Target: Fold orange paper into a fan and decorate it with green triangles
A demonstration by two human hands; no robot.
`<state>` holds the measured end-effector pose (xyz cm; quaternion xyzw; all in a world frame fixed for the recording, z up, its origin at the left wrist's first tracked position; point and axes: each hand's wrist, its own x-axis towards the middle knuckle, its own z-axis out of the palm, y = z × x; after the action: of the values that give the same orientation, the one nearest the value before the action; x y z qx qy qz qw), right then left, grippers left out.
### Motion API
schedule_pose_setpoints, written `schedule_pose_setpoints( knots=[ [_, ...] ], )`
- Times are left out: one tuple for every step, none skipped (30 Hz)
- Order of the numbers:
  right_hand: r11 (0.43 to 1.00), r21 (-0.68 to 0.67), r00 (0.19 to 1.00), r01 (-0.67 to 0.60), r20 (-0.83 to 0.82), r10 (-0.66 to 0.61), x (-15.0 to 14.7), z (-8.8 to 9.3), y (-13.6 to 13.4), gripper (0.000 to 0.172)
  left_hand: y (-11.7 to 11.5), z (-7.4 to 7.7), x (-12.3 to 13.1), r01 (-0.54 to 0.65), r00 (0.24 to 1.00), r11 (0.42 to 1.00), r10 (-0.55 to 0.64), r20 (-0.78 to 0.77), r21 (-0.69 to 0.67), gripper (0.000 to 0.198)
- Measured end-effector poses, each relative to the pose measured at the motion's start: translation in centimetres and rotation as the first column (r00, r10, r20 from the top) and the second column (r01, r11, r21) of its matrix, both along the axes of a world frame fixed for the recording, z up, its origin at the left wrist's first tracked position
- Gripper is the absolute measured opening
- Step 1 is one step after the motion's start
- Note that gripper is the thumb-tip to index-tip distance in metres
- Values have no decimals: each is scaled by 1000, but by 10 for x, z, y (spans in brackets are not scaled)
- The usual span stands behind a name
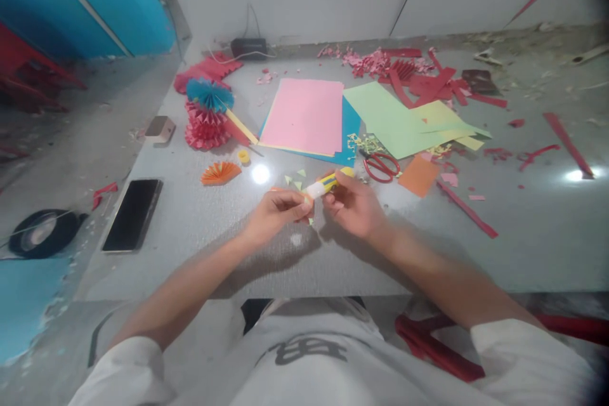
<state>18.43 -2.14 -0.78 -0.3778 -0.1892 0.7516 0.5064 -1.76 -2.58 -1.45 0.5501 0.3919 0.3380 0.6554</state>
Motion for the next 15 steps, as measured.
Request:
schedule_pose_setpoints(
  knots=[
    [1000, 3, 1000, 26, -7, -26, 2, 0, 1, 28, 1, 1, -1, -4, 1000, 1000, 4, -16, 12, 33],
    [999, 0, 998, 53, -18, -53, 4, 1, 2, 29, 2, 1, -2, -9, 1000, 999, 10, -28, 31, 31],
    [997, -4, 997, 77, -28, -77, 6, 1, 4, 29, 4, 1, -4, -19, 999, 998, 21, -40, 55, 31],
    [995, -7, 995, 97, -33, -97, 8, 2, 5, 29, 5, 1, -5, -33, 998, 996, 38, -56, 82, 30],
    [994, -7, 993, 111, -30, -111, 10, 2, 6, 29, 7, 1, -7, -46, 995, 992, 55, -78, 114, 31],
    [993, -5, 993, 121, -18, -121, 12, 2, 7, 28, 9, 1, -9, -58, 991, 987, 75, -107, 148, 32],
    [991, 2, 991, 130, 0, -130, 13, 2, 8, 28, 11, 0, -11, -75, 985, 978, 103, -141, 193, 33],
    [990, 10, 990, 141, 22, -142, 14, 1, 8, 28, 14, -1, -13, -96, 973, 962, 144, -179, 255, 33],
    [988, 18, 987, 154, 41, -155, 14, 0, 9, 28, 16, -3, -15, -116, 956, 932, 199, -218, 343, 32],
    [986, 24, 984, 168, 56, -169, 15, -1, 9, 29, 18, -4, -18, -129, 930, 882, 266, -252, 454, 30],
    [983, 28, 981, 180, 65, -181, 14, -2, 10, 30, 20, -5, -21, -125, 900, 808, 337, -278, 575, 27],
    [981, 31, 979, 189, 67, -191, 14, -4, 10, 31, 23, -7, -24, -101, 869, 718, 401, -291, 688, 24],
    [980, 31, 978, 194, 66, -196, 14, -5, 11, 32, 26, -9, -27, -66, 842, 629, 452, -295, 775, 23],
    [980, 30, 978, 195, 64, -196, 14, -6, 11, 34, 28, -10, -30, -34, 823, 553, 488, -290, 833, 22],
    [981, 28, 979, 191, 65, -192, 13, -7, 11, 35, 31, -12, -33, -9, 808, 502, 513, -289, 865, 22]
  ],
)
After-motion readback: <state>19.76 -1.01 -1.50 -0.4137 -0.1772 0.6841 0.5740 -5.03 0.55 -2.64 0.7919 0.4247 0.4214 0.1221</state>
